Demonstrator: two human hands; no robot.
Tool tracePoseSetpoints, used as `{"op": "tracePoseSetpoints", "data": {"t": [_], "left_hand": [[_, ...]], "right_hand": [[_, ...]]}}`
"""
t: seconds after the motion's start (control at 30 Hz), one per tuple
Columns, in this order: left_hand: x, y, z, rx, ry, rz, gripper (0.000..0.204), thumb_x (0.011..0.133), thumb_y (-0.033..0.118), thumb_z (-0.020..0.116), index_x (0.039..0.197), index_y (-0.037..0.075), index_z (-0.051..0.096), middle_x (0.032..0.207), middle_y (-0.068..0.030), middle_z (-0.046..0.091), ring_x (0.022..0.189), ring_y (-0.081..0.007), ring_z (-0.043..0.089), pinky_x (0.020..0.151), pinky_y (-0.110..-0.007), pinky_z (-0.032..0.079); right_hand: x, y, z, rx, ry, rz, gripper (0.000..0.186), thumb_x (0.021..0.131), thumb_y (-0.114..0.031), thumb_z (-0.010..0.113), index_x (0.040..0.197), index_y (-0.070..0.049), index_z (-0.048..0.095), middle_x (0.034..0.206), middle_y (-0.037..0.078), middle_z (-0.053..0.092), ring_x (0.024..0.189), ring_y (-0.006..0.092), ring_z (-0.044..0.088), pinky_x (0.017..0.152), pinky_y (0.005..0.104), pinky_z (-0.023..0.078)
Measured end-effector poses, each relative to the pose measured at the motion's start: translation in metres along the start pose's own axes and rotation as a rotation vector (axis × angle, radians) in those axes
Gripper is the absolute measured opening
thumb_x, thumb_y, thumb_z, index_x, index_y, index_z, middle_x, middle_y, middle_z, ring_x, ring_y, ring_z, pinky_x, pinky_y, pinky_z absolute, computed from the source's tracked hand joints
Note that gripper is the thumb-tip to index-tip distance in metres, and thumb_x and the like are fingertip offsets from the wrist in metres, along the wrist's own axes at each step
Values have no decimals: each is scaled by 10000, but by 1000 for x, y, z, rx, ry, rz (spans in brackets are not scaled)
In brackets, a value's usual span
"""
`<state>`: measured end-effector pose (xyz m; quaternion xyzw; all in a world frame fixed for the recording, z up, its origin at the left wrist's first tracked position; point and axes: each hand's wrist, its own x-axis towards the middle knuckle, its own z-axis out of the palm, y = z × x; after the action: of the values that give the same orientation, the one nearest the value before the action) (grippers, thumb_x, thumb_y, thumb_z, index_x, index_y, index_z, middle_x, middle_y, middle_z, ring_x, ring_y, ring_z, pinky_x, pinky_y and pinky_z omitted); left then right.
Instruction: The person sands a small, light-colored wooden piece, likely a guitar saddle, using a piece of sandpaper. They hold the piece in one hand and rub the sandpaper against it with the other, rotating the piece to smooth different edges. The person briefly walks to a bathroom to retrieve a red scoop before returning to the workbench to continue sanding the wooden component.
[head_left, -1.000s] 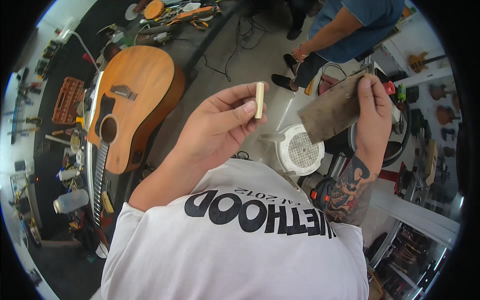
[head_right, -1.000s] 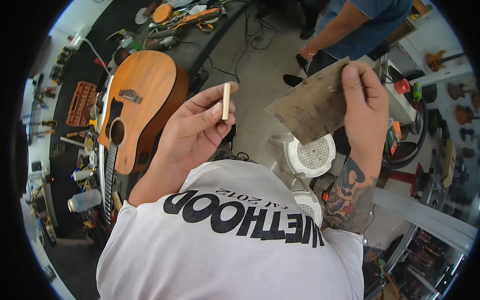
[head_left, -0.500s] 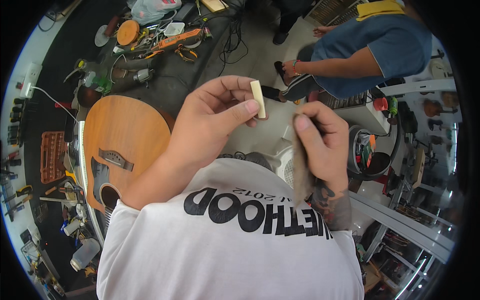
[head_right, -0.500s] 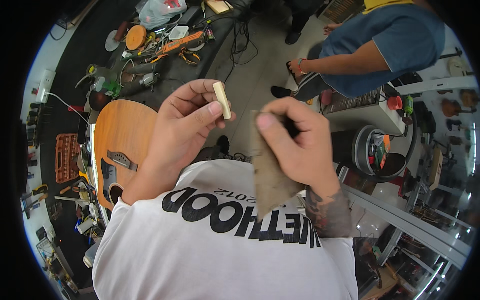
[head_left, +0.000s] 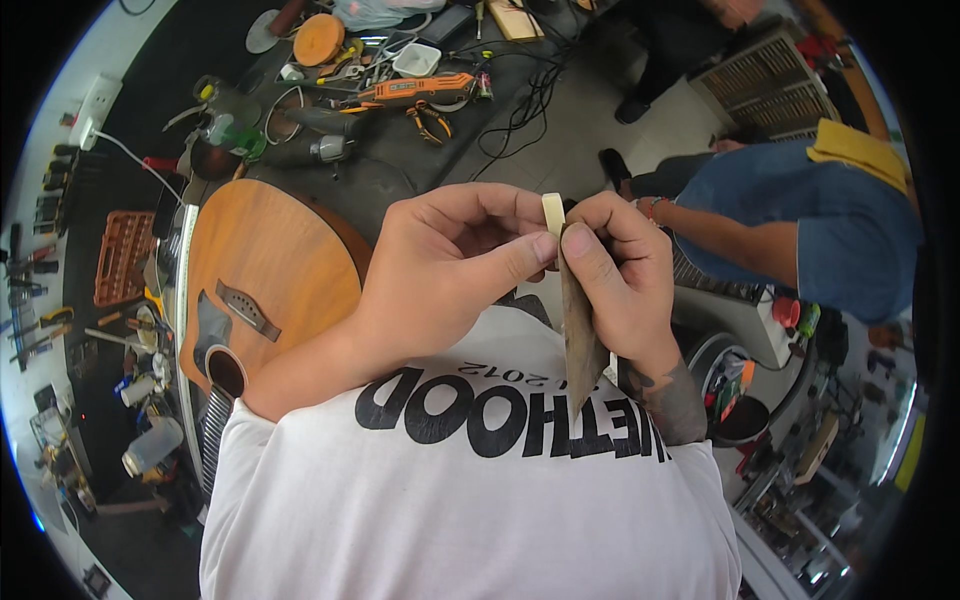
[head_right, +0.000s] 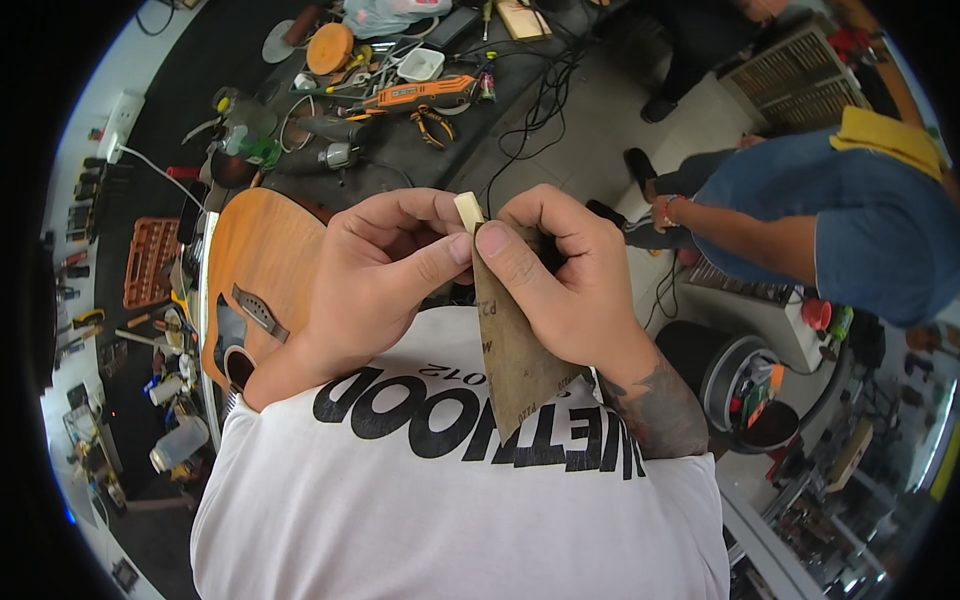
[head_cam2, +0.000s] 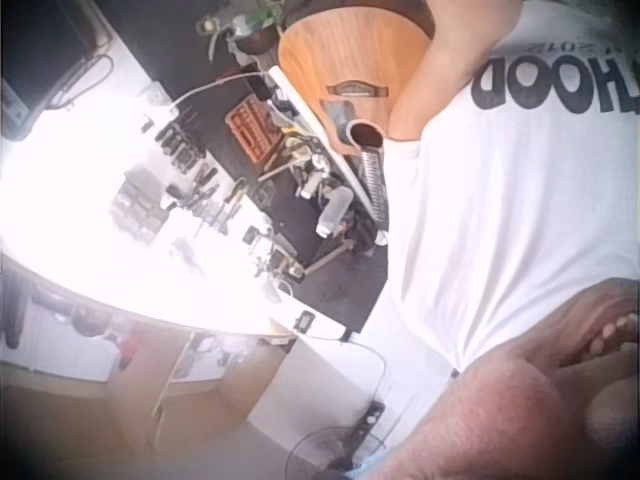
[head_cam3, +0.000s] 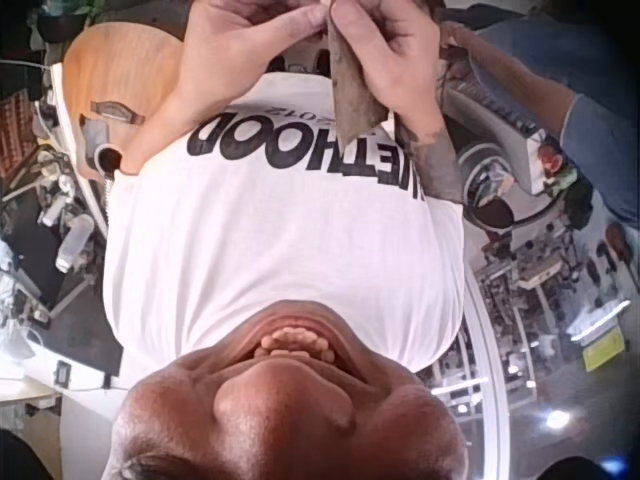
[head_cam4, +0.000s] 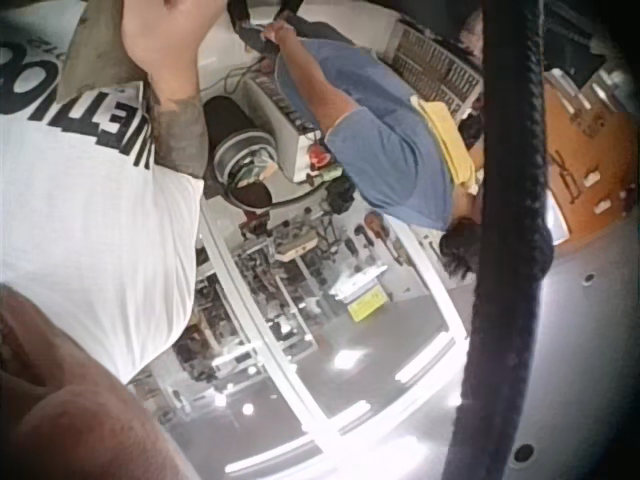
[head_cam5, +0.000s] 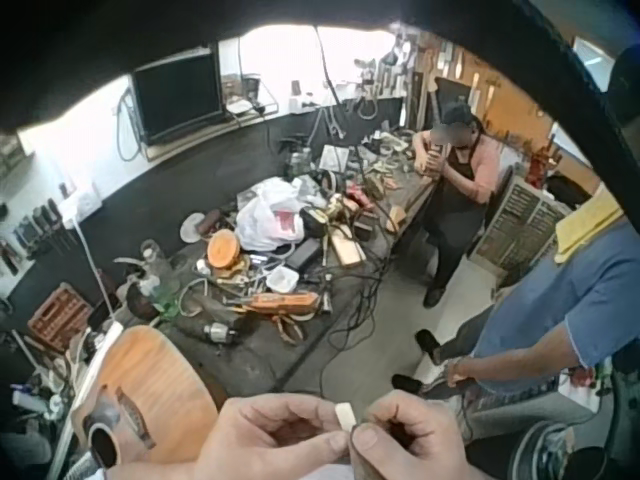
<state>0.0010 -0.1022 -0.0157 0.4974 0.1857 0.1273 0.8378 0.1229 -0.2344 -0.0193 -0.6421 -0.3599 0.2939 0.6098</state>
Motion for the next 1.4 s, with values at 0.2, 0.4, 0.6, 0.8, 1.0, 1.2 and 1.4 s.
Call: {"op": "tracePoseSetpoints", "data": {"t": [0.2,0.4,0.6,0.8,1.0,1.2,1.4], "left_hand": [[8,2,15,119,110,64,202,846,3,680,1034,-58,640,937,-63,677,847,-90,642,752,-223,537],[11,3,13,117,175,162,196,848,-11,670,1036,-58,638,929,-61,675,856,-82,641,755,-210,533],[4,7,11,151,197,223,188,861,-52,644,1045,-65,607,970,-80,661,879,-124,649,783,-265,541],[-3,9,10,60,231,328,189,854,-24,669,1030,-71,621,936,-82,678,848,-103,651,755,-229,547],[-12,16,6,138,294,338,187,855,-30,665,1030,-76,619,947,-102,682,865,-124,662,767,-242,556],[-20,16,7,127,343,347,197,854,-25,674,1037,-76,620,946,-105,684,849,-135,669,759,-256,565],[-27,9,5,90,379,403,196,848,-40,672,1033,-79,619,948,-117,684,860,-139,670,765,-257,565]], "right_hand": [[39,-3,-18,5,-85,-65,198,892,-182,675,822,-9,608,700,-3,592,657,38,511,580,205,406],[46,3,-23,-7,-191,-88,207,871,-193,701,811,-16,612,679,-5,598,643,30,514,569,192,403],[70,-14,-11,26,-256,-123,187,866,-172,701,816,-17,610,678,-5,589,630,29,504,551,204,402],[78,-14,-6,24,-324,-213,187,842,-160,720,813,-21,598,670,-11,578,615,26,499,529,200,394],[75,-10,-10,0,-420,-224,179,832,-139,728,801,-25,594,655,-2,585,600,27,509,526,208,405],[92,-28,14,61,-423,-209,194,819,-154,742,797,-17,606,640,6,599,590,29,525,529,202,413],[83,-21,10,-3,-472,-264,186,818,-139,738,782,-21,599,627,1,581,580,23,501,507,206,395]]}}
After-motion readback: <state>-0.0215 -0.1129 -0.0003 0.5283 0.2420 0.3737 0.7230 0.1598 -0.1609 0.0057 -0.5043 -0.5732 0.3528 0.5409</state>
